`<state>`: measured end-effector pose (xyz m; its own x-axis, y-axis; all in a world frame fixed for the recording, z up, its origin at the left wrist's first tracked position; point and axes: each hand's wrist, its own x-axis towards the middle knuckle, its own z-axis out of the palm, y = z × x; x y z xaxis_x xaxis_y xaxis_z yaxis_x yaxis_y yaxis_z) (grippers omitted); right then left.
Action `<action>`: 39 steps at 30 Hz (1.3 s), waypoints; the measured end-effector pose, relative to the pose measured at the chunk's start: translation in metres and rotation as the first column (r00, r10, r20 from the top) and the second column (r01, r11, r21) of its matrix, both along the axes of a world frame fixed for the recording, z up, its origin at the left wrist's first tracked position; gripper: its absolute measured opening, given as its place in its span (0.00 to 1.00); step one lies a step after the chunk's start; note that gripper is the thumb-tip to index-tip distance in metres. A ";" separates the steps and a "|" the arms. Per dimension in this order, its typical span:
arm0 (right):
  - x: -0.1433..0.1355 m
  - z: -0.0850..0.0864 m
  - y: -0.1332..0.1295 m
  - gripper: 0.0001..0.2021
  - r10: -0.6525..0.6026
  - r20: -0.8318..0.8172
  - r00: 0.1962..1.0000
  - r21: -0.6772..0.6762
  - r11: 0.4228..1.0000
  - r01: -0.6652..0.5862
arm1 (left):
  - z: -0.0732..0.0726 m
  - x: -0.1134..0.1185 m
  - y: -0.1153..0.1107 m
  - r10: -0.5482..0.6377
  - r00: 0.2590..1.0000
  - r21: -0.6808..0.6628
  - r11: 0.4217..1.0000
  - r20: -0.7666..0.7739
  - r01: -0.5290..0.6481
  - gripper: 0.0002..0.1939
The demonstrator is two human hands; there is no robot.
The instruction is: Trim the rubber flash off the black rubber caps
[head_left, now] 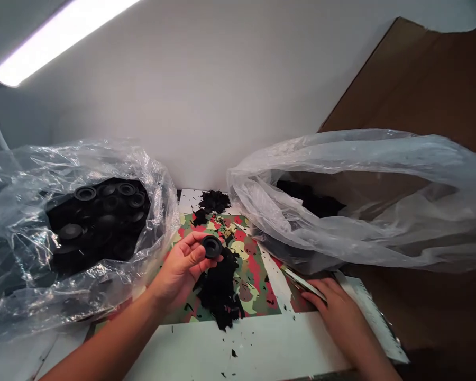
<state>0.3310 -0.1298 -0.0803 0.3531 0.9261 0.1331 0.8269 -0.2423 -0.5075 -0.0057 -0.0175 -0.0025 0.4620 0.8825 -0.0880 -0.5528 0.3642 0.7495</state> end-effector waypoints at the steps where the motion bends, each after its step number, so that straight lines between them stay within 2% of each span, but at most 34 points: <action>1: 0.000 0.003 0.000 0.08 0.006 -0.021 1.000 -0.018 1.000 -0.006 | 0.000 0.001 0.000 0.001 1.000 -0.001 1.000 -0.011 -0.001 0.22; 5: -0.009 0.016 0.007 0.08 0.056 -0.149 0.987 -0.127 0.989 -0.075 | 0.002 0.005 -0.003 -0.007 0.999 -0.005 1.000 -0.042 0.006 0.23; 9: -0.025 0.017 0.005 0.14 0.129 -0.338 0.932 0.017 0.991 -0.131 | 0.002 0.007 -0.005 -0.025 0.997 0.001 1.000 -0.071 0.025 0.23; 11: -0.036 0.014 0.003 0.19 0.125 -0.524 0.842 0.114 0.991 -0.076 | 0.001 0.008 -0.006 -0.023 0.995 0.000 1.000 -0.095 0.023 0.23; 13: -0.051 0.013 0.005 0.23 0.124 -0.697 0.706 0.190 0.982 0.015 | 0.002 0.009 -0.007 -0.030 0.993 -0.005 1.000 -0.112 0.030 0.24; 16: -0.075 0.015 0.015 0.26 0.137 -0.799 0.586 0.250 0.961 0.115 | 0.003 0.010 -0.007 -0.043 0.990 -0.013 0.999 -0.136 0.041 0.26; 18: -0.089 0.021 0.026 0.25 0.226 -0.810 0.542 0.305 0.950 0.060 | 0.003 0.009 -0.007 -0.046 0.985 -0.013 0.999 -0.165 0.044 0.25; 20: -0.100 0.029 0.037 0.24 0.349 -0.767 0.539 0.388 0.921 -0.043 | 0.002 0.008 -0.007 -0.042 0.980 0.001 0.999 -0.196 0.043 0.22; 23: -0.109 0.047 0.050 0.21 0.510 -0.551 0.661 0.493 0.838 -0.235 | 0.000 0.006 -0.007 -0.021 0.971 0.045 0.998 -0.237 0.033 0.20; 25: -0.112 0.059 0.057 0.18 0.611 -0.329 0.720 0.559 0.741 -0.372 | 0.001 0.006 -0.006 -0.006 0.965 0.071 0.997 -0.261 0.026 0.20; 27: -0.114 0.069 0.065 0.16 0.676 -0.173 0.716 0.622 0.639 -0.453 | 0.003 0.006 -0.007 0.007 0.958 0.079 0.997 -0.286 0.017 0.20; 29: -0.116 0.073 0.072 0.15 0.703 -0.100 0.704 0.655 0.579 -0.486 | 0.005 0.007 -0.008 0.025 0.949 0.079 0.997 -0.314 0.000 0.20; 35: -0.122 0.067 0.080 0.18 0.711 -0.031 0.703 0.665 0.539 -0.516 | 0.006 0.007 -0.009 0.090 0.907 0.150 0.988 -0.412 -0.030 0.19; 39: -0.122 0.061 0.077 0.19 0.698 -0.028 0.716 0.672 0.543 -0.503 | 0.006 0.005 -0.008 0.105 0.899 0.171 0.985 -0.426 -0.034 0.19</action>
<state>0.2090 -0.0524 -0.0196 -0.1491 0.6872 0.7110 0.4685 0.6823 -0.5612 -0.0002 -0.0257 0.0040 0.3470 0.9297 -0.1240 -0.1813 0.1962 0.9637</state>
